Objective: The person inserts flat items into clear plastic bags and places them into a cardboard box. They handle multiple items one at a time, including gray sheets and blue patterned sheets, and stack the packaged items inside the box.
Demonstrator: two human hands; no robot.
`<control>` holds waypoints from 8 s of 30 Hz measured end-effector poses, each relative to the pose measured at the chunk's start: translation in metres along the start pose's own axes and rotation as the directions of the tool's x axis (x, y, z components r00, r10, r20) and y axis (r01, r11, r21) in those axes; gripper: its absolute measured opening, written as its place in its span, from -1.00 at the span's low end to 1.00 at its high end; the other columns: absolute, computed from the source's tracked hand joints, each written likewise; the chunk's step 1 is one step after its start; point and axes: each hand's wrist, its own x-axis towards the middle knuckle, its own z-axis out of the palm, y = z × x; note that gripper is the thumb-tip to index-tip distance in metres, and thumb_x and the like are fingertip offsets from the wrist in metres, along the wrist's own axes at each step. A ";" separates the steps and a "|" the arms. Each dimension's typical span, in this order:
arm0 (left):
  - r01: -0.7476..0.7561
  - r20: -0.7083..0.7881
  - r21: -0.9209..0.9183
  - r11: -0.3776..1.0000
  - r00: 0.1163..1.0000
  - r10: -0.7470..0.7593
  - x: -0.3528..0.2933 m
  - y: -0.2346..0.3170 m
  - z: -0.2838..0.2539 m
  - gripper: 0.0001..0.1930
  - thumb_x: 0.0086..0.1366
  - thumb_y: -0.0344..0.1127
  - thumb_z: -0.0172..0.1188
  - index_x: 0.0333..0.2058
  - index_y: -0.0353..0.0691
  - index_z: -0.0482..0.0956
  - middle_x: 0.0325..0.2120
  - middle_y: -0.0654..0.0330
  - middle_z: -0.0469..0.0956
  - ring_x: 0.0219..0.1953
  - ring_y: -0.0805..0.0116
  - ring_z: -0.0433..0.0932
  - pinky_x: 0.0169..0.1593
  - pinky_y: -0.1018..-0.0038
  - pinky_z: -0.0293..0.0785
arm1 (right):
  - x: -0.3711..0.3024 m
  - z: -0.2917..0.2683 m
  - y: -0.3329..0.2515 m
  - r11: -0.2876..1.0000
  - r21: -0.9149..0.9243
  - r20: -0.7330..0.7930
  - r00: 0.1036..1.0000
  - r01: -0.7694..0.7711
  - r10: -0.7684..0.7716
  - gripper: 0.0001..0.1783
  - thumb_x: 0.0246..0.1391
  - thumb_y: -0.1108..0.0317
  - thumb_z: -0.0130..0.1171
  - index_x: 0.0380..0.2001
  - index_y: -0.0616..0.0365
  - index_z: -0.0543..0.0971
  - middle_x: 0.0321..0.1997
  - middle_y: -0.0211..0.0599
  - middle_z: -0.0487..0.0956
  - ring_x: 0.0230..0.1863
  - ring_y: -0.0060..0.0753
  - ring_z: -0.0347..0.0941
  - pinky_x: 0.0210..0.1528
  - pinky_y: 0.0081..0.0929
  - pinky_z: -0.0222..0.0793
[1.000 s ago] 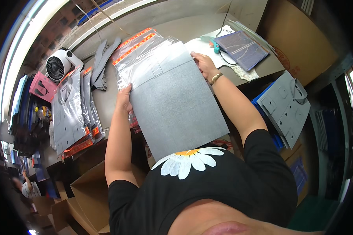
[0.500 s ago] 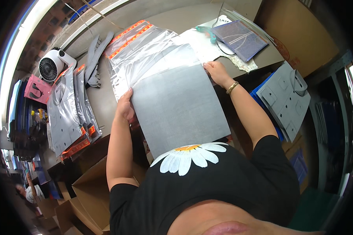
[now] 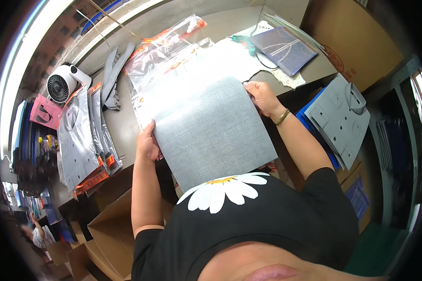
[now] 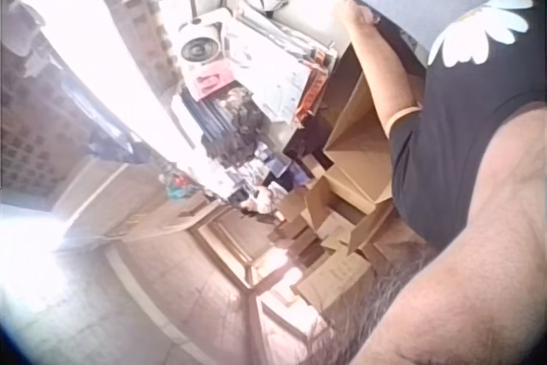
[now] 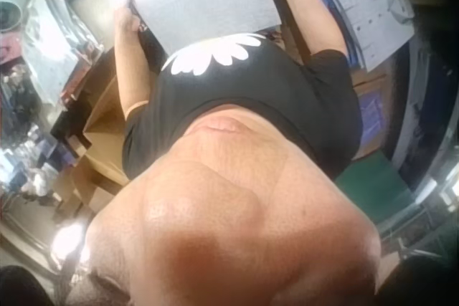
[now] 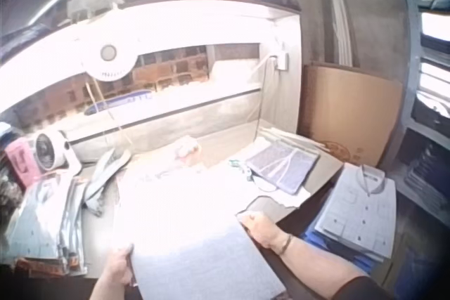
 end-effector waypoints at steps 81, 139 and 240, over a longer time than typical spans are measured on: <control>-0.640 0.689 0.723 -0.262 0.641 0.337 0.016 -0.050 0.063 -0.67 0.10 -0.26 0.29 -0.12 -0.12 0.63 -0.14 0.10 0.49 -0.11 0.09 0.43 0.01 0.27 0.33 | -0.096 0.004 0.062 0.888 0.427 -0.183 0.945 -0.173 0.272 -0.63 0.16 0.07 0.13 -0.27 0.22 0.51 -0.53 -0.41 0.48 -0.80 -0.72 0.06 -0.78 -0.65 -0.06; -0.674 0.743 0.669 -0.311 0.615 0.265 0.020 0.020 0.115 -0.88 0.16 -0.32 0.19 -0.37 -0.19 0.65 -0.45 0.15 0.52 -0.34 0.09 0.51 -0.27 0.27 0.41 | -0.148 0.053 -0.014 0.864 0.383 0.038 0.940 -0.326 0.338 -0.81 0.25 0.28 -0.02 -0.34 0.19 0.43 -0.72 -0.53 0.28 -0.79 -0.78 0.06 -0.82 -0.69 -0.12; -0.032 0.226 -0.139 0.990 0.972 0.063 -0.020 0.080 -0.066 -0.07 0.26 0.36 -0.14 0.36 -0.09 -0.28 0.18 -0.29 0.17 0.17 -0.14 0.30 0.06 0.14 0.43 | 0.009 -0.017 -0.090 0.764 0.632 0.205 0.979 -0.131 -0.002 -0.58 0.21 0.31 -0.08 0.03 0.38 0.41 0.00 0.01 0.53 -0.04 -0.11 0.52 0.06 -0.22 0.45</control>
